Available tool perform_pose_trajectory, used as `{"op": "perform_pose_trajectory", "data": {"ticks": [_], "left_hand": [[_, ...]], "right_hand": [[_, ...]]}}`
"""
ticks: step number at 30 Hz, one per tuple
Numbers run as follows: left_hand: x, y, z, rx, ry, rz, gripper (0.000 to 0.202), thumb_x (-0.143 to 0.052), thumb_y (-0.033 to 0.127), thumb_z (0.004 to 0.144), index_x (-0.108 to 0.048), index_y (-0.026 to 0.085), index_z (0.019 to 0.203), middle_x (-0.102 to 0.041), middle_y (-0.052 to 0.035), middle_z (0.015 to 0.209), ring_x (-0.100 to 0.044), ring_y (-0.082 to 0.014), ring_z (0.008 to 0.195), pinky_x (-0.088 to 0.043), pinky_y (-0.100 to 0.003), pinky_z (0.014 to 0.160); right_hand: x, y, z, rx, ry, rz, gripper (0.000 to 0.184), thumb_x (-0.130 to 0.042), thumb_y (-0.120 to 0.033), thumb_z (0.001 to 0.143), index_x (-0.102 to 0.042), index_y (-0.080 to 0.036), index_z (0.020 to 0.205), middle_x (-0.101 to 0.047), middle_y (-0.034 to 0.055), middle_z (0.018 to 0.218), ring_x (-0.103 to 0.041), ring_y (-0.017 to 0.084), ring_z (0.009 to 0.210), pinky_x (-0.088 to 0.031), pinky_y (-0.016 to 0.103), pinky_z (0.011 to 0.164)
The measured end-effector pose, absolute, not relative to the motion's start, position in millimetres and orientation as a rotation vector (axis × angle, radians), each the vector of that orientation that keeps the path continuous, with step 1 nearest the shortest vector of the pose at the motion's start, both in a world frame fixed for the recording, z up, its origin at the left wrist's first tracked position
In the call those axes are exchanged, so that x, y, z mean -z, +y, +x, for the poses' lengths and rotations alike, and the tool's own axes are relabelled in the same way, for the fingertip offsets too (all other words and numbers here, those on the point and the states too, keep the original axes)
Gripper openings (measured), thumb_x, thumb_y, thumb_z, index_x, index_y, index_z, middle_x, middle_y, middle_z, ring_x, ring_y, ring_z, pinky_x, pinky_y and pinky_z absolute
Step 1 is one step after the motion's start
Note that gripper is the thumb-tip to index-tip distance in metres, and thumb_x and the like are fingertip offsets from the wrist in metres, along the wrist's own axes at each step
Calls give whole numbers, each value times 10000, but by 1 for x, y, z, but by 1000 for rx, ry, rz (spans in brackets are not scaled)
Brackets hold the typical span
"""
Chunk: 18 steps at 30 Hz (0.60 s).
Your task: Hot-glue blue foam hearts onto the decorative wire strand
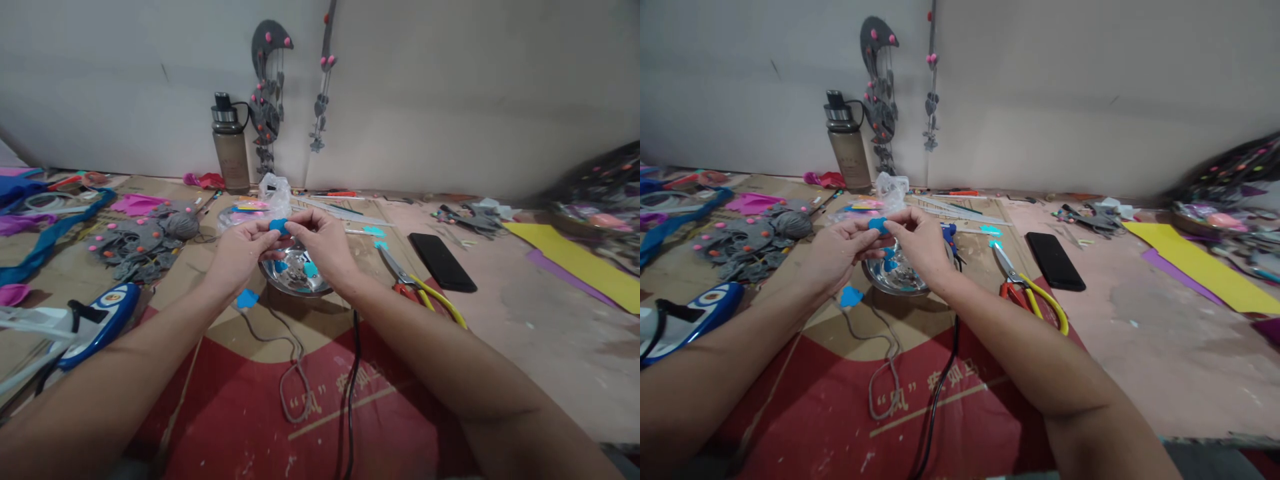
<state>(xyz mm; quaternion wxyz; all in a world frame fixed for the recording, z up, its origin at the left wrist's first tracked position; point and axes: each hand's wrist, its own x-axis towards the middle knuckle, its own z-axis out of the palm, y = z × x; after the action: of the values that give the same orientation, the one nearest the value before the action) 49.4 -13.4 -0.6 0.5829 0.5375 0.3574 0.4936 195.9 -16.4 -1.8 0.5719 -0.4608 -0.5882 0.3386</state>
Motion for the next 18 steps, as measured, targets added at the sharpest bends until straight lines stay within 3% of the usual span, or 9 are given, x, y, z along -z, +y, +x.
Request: {"op": "perform_pose_trajectory", "data": {"ticks": [5,11,15,18], "left_hand": [[-1,-15,52,-1154,819,1188,201,-722,233,723,-684,117,883,-720,-78,861,-687,-154,736,-544,-205,591],[-3,-10,47,-1316,844,1095,73,-658,158,772,-646,115,830,-704,-55,747,-659,-107,630,-524,-179,564],[-3,-6,45,-1361,865,1066,54,-643,139,779,-626,111,822,-707,-61,763,-657,-105,627,-518,-181,559],[-2,-6,45,-1352,864,1089,69,-649,153,783,-626,111,833,-710,-66,791,-657,-103,636,-516,-183,564]], "right_hand": [[4,-16,194,-712,-1460,-1076,124,-650,-287,754,-611,-172,771,-614,-11,724,-493,102,627,-411,252,614],[6,-8,202,-652,-1625,-1107,160,-525,-319,865,-585,-176,830,-606,-3,779,-525,114,705,-410,256,677],[13,-9,205,-528,-2116,-1408,73,-621,-225,797,-662,-165,797,-658,34,769,-564,150,713,-393,274,674],[16,-11,202,-447,-2324,-1547,115,-653,-214,769,-702,-164,861,-689,75,832,-599,184,753,-404,285,682]]}}
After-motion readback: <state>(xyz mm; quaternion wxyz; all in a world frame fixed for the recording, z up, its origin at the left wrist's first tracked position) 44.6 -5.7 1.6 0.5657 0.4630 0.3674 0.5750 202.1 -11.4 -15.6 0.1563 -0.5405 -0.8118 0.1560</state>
